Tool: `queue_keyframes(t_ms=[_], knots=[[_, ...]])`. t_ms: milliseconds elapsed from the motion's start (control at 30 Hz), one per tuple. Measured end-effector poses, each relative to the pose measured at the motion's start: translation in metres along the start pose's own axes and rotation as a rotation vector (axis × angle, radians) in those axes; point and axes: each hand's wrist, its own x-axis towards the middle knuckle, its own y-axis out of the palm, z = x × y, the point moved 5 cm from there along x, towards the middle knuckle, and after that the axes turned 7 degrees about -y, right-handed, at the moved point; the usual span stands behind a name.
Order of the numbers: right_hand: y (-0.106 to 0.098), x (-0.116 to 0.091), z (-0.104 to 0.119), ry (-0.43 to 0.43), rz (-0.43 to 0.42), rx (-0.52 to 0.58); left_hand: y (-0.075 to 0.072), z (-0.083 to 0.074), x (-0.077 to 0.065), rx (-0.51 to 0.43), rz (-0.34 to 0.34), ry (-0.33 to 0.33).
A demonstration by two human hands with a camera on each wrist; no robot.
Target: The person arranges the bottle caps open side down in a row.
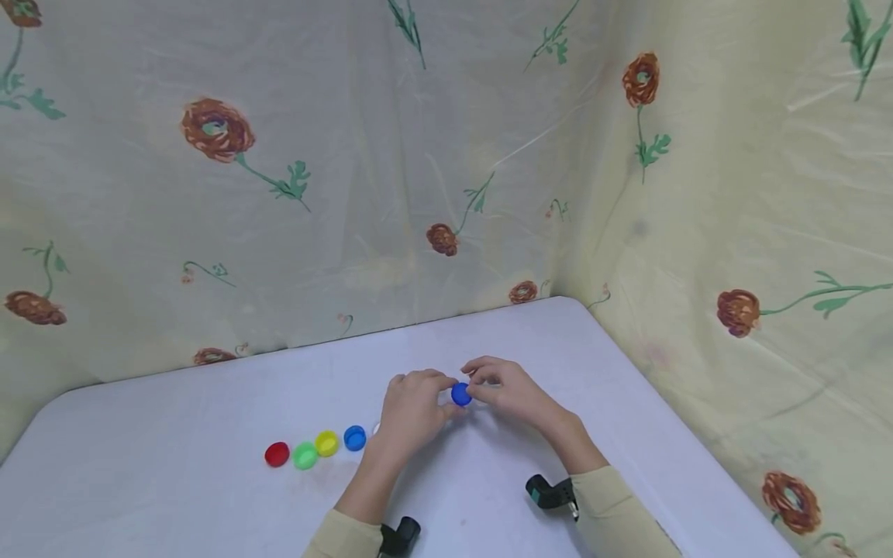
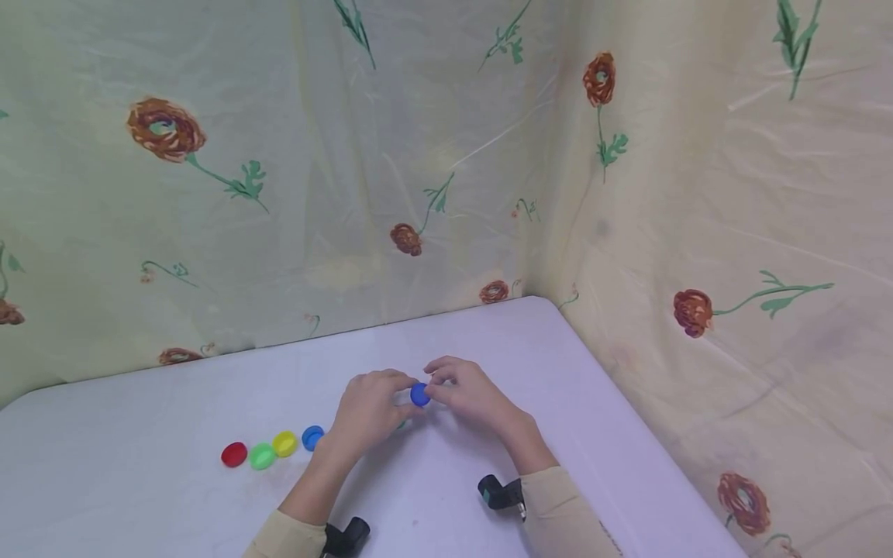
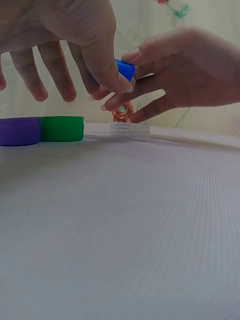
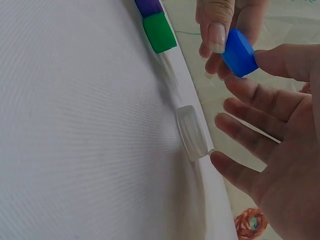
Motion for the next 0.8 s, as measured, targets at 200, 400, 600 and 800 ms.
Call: queue_keyframes(t_ms=[200, 400, 600, 800], knots=[[-0.0019, 0.0006, 0.0013, 0.033, -0.015, -0.012, -0.0036, -0.0013, 0.0008, 0.012, -0.018, -0.003], [-0.0013, 0.0002, 0.0026, 0.044, -0.011, -0.013, -0.0042, -0.0019, 0.0013, 0.015, -0.025, -0.004], [0.0, 0.0003, 0.0002, 0.053, -0.002, -0.016, -0.0046, -0.0009, -0.0002, 0.007, -0.022, -0.008], [-0.0011, -0.0037, 0.001, 0.019, 0.053, -0.008, -0.0039, 0.0008, -0.0014, -0.01, 0.004, -0.016]])
